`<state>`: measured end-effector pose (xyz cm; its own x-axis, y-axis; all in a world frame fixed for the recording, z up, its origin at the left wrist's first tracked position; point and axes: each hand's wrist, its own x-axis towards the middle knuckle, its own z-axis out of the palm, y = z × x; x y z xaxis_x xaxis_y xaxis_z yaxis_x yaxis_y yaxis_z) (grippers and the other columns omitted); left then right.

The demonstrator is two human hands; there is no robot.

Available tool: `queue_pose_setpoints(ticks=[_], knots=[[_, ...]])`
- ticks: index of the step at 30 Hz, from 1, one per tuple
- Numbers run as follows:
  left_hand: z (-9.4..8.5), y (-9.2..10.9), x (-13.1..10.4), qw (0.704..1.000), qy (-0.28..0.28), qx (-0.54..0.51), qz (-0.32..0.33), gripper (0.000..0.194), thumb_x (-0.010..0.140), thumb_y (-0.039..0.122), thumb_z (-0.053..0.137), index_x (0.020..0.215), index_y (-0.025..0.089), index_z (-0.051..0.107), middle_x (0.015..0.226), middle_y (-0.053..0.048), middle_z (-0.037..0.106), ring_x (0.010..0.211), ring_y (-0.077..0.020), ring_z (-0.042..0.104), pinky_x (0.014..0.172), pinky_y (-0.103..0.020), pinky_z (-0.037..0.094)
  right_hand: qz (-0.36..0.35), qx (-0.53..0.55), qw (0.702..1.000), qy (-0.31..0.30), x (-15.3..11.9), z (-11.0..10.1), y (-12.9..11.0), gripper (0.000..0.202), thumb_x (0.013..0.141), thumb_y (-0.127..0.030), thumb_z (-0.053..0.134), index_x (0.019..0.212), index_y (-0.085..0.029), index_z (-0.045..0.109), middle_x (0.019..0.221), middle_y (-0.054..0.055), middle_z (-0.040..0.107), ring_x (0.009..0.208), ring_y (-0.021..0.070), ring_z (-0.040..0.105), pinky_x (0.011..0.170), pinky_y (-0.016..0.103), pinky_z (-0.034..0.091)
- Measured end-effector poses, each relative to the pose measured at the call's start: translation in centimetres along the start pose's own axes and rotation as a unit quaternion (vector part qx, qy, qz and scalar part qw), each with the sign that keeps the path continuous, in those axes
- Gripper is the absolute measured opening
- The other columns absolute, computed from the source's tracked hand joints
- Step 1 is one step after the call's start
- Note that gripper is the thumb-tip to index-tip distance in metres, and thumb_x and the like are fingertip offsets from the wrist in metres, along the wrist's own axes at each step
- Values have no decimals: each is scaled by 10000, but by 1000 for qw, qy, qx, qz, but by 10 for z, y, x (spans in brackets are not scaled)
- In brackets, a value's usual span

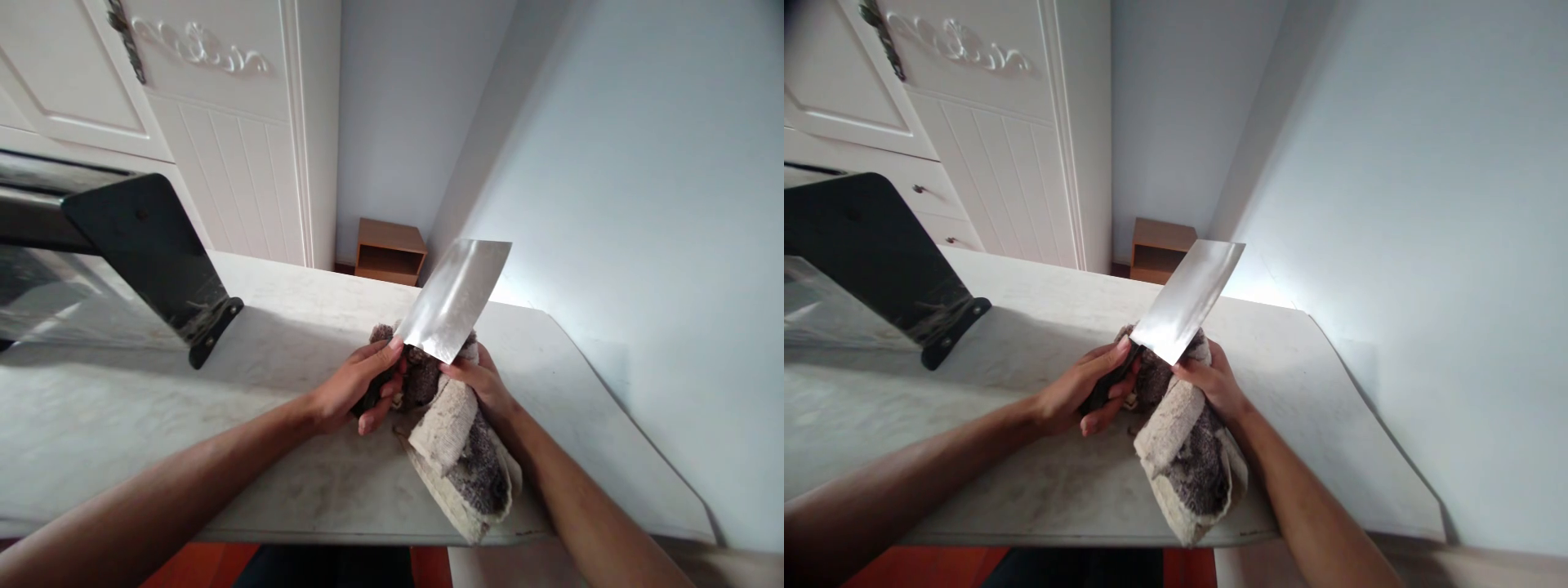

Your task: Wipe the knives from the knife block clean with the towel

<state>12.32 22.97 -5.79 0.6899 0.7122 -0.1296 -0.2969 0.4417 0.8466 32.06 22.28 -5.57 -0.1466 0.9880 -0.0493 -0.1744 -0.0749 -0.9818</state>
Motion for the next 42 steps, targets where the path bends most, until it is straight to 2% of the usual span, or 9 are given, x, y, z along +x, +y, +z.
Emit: queue_pose_setpoints(ticks=[4, 9, 15, 20, 22, 26, 30, 37, 42], knots=[[2, -1, 1, 999, 36, -37, 4, 453, 919, 570, 312, 854, 158, 489, 551, 46, 435, 272, -91, 384, 259, -210, 296, 17, 20, 999, 18, 1, 3, 1, 320, 583, -300, 763, 846, -154, 654, 700, 28, 654, 583, 174, 594, 544, 279, 476], [-3, 4, 3, 990, 94, -70, 73, 360, 932, 488, 386, 907, 151, 509, 601, 43, 441, 320, -78, 402, 309, -205, 330, 41, 10, 993, 113, 8, 4, 0, 291, 612, -345, 729, 806, -155, 627, 636, 12, 618, 530, 154, 543, 508, 276, 446], [-8, 8, 7, 980, 91, -122, 130, 306, 909, 451, 500, 1031, 171, 503, 726, 5, 504, 530, -119, 510, 507, -287, 499, -102, -176, 962, 182, 15, -19, -11, 315, 644, -495, 679, 572, -223, 538, 622, 22, 571, 655, 189, 521, 626, 320, 460], [-9, 9, 9, 975, 124, -96, 160, 384, 804, 387, 687, 1080, 193, 503, 788, -11, 567, 707, -151, 579, 659, -320, 528, -76, -51, 968, 233, 7, -6, -8, 254, 710, -421, 682, 767, -193, 584, 668, 17, 597, 601, 191, 556, 566, 324, 458], [-11, 8, 9, 975, 137, -50, 168, 386, 771, 349, 730, 1054, 192, 519, 790, -10, 591, 747, -148, 595, 668, -270, 502, -114, -41, 963, 240, 4, 4, -3, 273, 696, -371, 722, 860, -186, 605, 739, 13, 642, 625, 189, 591, 587, 317, 484], [-13, 1, 12, 975, 144, -15, 169, 368, 720, 311, 779, 985, 164, 571, 829, -17, 639, 767, -124, 605, 703, -220, 470, -228, -144, 951, 149, -1, 15, 8, 327, 776, -311, 701, 1082, -207, 649, 1069, 47, 680, 976, 236, 636, 885, 369, 505], [-8, -6, 17, 975, 131, -50, 175, 390, 675, 232, 807, 1016, 160, 631, 960, -43, 674, 838, -137, 625, 780, -236, 484, -291, -245, 925, -1, -2, 18, 13, 619, 816, -252, 674, 1394, -292, 457, 1435, 40, 466, 1333, 257, 420, 1139, 448, 303], [3, -1, 20, 971, 140, -131, 144, 326, 714, 149, 753, 1033, 144, 686, 963, -60, 695, 821, -148, 649, 789, -244, 506, -303, -364, 876, -96, 0, 18, 20, 830, 858, -251, 617, 1531, -321, 135, 1579, 31, 182, 1456, 256, 160, 1191, 491, 163], [3, 7, 16, 960, 142, -191, 149, 257, 772, 163, 702, 1027, 147, 679, 947, -53, 696, 828, -143, 656, 794, -237, 520, -342, -457, 808, -144, 1, 19, 20, 951, 839, -242, 616, 1533, -291, -33, 1591, 47, 96, 1463, 279, 62, 1181, 498, 171]])
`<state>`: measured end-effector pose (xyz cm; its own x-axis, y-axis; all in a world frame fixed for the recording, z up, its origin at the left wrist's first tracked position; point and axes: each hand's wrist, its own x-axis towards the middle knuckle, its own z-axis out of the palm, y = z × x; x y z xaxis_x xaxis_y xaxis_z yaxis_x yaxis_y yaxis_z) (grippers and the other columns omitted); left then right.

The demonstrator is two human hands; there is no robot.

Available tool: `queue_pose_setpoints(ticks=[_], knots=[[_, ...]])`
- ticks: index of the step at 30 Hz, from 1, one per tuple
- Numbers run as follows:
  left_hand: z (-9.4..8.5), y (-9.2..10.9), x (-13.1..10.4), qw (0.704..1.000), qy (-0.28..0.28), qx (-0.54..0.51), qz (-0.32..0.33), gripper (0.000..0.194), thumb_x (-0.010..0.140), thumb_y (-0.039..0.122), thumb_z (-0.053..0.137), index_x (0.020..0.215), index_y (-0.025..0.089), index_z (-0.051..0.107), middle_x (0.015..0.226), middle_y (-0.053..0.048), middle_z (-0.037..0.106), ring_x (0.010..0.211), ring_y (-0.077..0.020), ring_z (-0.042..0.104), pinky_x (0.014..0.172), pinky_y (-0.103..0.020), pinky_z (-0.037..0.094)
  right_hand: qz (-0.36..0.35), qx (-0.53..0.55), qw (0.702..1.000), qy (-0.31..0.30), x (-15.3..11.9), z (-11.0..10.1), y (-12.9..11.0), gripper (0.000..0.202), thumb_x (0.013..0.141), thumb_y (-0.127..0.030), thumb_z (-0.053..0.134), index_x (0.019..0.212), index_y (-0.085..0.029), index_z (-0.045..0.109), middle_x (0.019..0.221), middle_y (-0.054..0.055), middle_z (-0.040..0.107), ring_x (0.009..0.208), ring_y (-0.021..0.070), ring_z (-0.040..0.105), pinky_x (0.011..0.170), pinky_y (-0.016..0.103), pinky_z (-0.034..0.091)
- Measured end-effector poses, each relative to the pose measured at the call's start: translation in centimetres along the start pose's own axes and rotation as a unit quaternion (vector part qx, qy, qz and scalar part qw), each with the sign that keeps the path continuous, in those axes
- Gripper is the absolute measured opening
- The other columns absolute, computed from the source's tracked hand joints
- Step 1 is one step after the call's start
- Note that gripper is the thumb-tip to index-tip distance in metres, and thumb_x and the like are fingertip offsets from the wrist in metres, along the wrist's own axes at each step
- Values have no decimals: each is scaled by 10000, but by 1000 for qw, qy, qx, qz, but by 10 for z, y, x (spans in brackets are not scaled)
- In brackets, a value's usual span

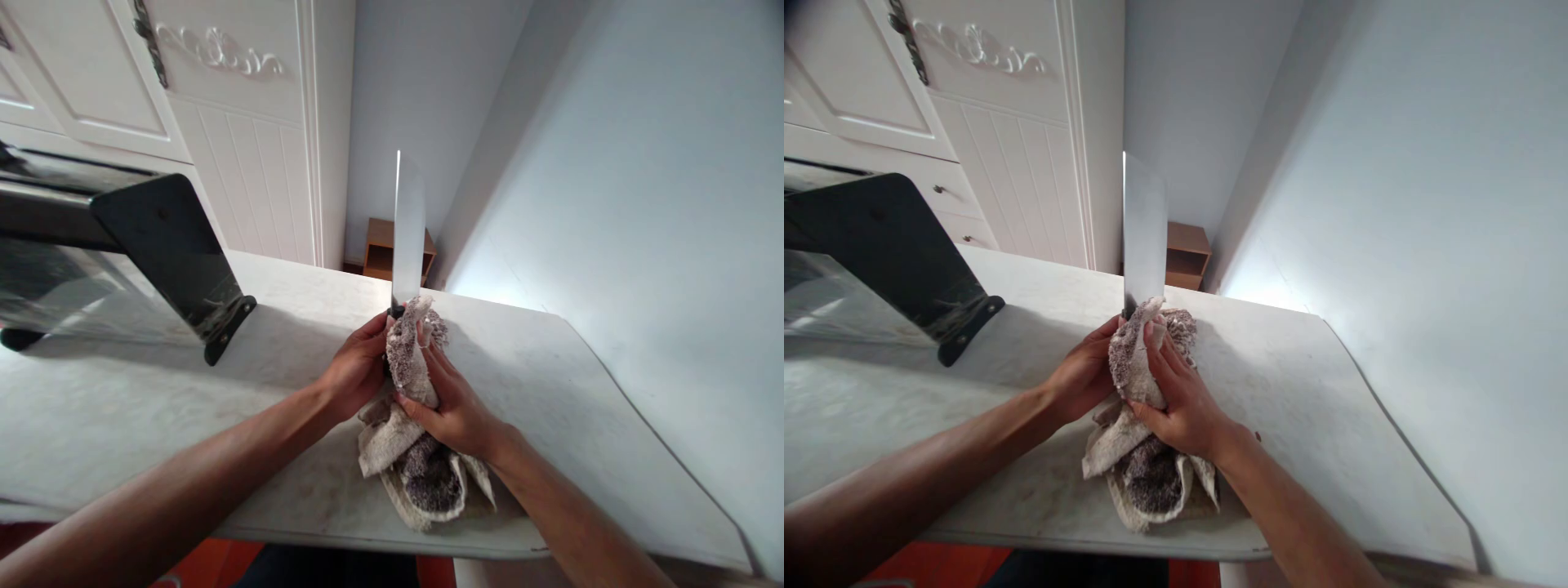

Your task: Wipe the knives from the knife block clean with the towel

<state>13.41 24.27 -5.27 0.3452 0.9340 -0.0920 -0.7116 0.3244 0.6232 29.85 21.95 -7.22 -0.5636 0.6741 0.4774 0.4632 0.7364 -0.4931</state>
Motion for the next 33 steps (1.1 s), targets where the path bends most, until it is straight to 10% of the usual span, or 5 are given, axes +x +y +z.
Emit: queue_pose_setpoints(ticks=[10, 18, 28, 33], knots=[[2, 17, -4, 999, 24, -25, -23, 388, 888, 306, 579, 1255, 181, 566, 963, -83, 683, 796, -175, 672, 791, -320, 553, -67, -10, 996, -63, 5, -6, -4, 921, 791, -210, 662, 1535, -300, 127, 1600, 54, -25, 1463, 316, 35, 1167, 518, 191], [-4, 22, 2, 997, 77, -7, -24, 304, 869, 280, 595, 1145, 154, 605, 873, -78, 679, 735, -179, 659, 722, -312, 559, -41, 46, 997, -39, 4, -8, -5, 632, 821, -204, 656, 1413, -294, 455, 1547, 91, 273, 1390, 260, 342, 1112, 422, 349], [-15, 22, 10, 994, 68, 77, 26, 220, 883, 260, 588, 1029, 116, 668, 865, -60, 664, 676, -124, 615, 613, -229, 503, 198, 195, 956, 92, 0, -10, 3, 296, 782, -291, 683, 1060, -190, 674, 828, 13, 668, 700, 156, 585, 626, 247, 465], [-9, 23, 9, 993, 62, 89, 43, 194, 928, 174, 492, 961, 71, 654, 819, -91, 680, 707, -138, 637, 675, -235, 493, 293, 344, 882, 133, 4, -10, 5, 330, 763, -339, 724, 1064, -220, 659, 937, 2, 671, 800, 154, 590, 721, 249, 469]])
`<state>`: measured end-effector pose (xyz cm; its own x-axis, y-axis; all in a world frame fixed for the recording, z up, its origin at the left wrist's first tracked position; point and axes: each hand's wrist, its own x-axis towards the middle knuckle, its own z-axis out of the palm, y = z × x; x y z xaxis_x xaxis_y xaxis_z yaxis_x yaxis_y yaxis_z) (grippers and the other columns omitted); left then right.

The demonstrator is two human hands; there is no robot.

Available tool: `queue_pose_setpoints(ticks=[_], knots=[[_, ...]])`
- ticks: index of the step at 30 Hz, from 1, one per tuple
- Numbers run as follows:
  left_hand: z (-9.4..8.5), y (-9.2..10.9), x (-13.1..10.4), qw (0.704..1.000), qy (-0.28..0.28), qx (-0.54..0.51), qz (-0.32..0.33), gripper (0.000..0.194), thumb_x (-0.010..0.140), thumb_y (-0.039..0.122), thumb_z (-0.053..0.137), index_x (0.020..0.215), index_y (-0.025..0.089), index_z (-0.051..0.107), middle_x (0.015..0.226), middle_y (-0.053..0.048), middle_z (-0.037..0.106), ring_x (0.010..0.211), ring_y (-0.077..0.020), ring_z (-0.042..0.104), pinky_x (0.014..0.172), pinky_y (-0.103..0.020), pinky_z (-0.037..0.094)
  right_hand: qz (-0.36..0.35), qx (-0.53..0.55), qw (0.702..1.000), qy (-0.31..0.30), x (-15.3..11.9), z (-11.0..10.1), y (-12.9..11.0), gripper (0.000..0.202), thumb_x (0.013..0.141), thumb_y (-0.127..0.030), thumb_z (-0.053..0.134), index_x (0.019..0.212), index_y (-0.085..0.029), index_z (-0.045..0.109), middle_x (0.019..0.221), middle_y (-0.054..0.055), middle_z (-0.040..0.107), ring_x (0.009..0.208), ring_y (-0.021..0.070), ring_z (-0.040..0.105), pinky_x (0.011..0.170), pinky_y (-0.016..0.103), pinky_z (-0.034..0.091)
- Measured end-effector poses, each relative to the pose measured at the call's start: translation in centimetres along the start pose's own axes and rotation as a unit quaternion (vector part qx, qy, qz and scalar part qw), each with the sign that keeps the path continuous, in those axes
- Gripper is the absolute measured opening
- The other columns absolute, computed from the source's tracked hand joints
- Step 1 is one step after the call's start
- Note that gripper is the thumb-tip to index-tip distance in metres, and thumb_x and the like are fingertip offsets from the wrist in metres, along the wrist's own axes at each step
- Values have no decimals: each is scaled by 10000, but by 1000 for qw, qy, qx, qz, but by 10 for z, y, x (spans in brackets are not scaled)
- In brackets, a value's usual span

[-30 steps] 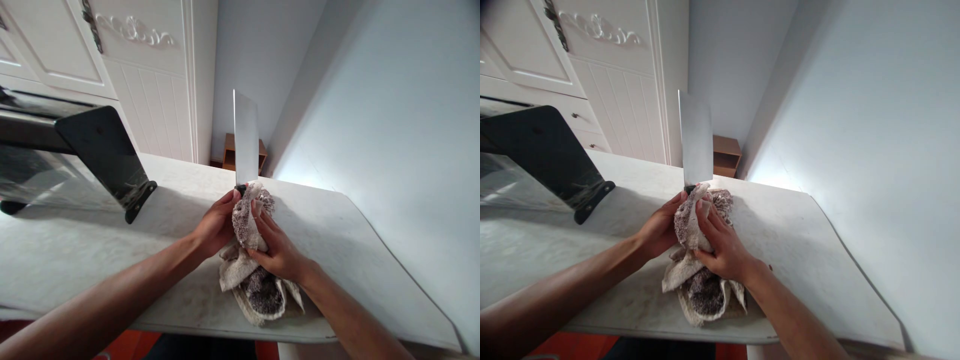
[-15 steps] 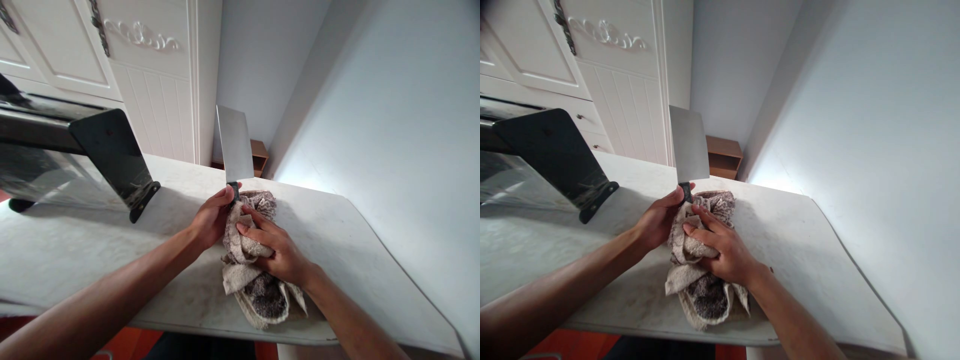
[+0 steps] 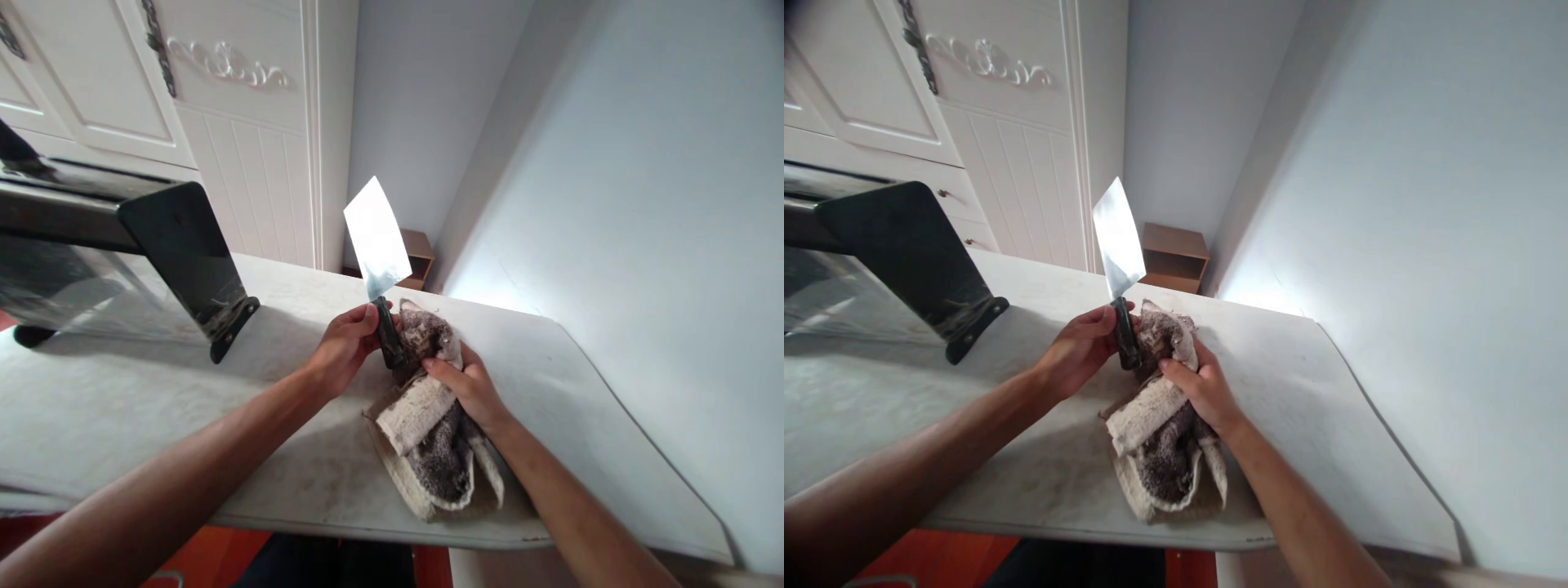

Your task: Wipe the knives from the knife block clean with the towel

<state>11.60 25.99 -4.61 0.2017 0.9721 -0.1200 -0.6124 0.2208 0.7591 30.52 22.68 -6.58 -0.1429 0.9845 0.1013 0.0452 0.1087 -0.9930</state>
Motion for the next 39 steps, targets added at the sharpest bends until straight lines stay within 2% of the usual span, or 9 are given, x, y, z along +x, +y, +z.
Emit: queue_pose_setpoints(ticks=[2, 7, 14, 20, 23, 30, 35, 39], knots=[[2, 0, 0, 1000, 8, -4, -6, 198, 939, 152, 462, 961, 76, 644, 818, -90, 684, 718, -139, 643, 682, -237, 487, 38, 57, 998, -6, 0, 1, -1, 385, 746, -345, 741, 1096, -216, 646, 954, 17, 677, 822, 173, 613, 728, 266, 485], [-1, -6, 3, 999, 33, 16, -17, 199, 950, 184, 457, 986, 108, 637, 826, -67, 686, 700, -132, 624, 675, -246, 460, 122, 115, 986, -4, -1, 5, -7, 393, 693, -370, 776, 1012, -180, 648, 823, 23, 681, 680, 161, 619, 630, 262, 500], [-3, -16, 3, 999, -36, 25, 20, 210, 844, 309, 656, 915, 114, 685, 844, -54, 673, 757, -127, 586, 717, -225, 437, 137, 160, 977, -11, 0, 6, -11, 429, 674, -329, 779, 1051, -163, 657, 887, 49, 710, 728, 183, 655, 705, 285, 513], [-2, -21, 1, 997, -69, 16, 6, 340, 715, 399, 773, 879, 115, 682, 840, -59, 674, 753, -130, 577, 722, -219, 446, 149, 192, 969, 48, 7, 5, -5, 420, 611, -348, 811, 958, -156, 676, 801, 42, 714, 683, 198, 661, 621, 266, 493], [-4, -22, 3, 998, -56, 28, 14, 322, 728, 398, 760, 864, 116, 680, 831, -53, 671, 740, -127, 574, 705, -214, 444, 146, 193, 969, 55, 7, 6, -4, 444, 616, -373, 811, 979, -161, 669, 831, 47, 718, 712, 214, 669, 625, 278, 499], [-5, -16, 7, 998, 11, 64, 10, 205, 843, 310, 633, 889, 112, 661, 812, -57, 674, 719, -127, 597, 671, -221, 450, 153, 154, 976, 5, 5, 3, -9, 452, 638, -381, 809, 1007, -162, 666, 824, 44, 719, 668, 186, 666, 636, 270, 513], [-5, 0, 5, 990, 63, 127, -4, 157, 913, 236, 504, 914, 113, 602, 774, -62, 670, 654, -136, 637, 654, -247, 472, 178, 147, 973, 3, 5, 0, -9, 461, 600, -370, 824, 970, -141, 673, 768, 52, 714, 589, 174, 646, 605, 278, 520], [-8, 2, 6, 975, 80, 207, 23, 102, 907, 203, 473, 869, 136, 540, 749, -46, 666, 567, -146, 633, 603, -273, 487, 184, 149, 971, 27, 8, -6, -8, 431, 578, -367, 829, 906, -131, 681, 754, 58, 711, 579, 167, 637, 589, 270, 512]])
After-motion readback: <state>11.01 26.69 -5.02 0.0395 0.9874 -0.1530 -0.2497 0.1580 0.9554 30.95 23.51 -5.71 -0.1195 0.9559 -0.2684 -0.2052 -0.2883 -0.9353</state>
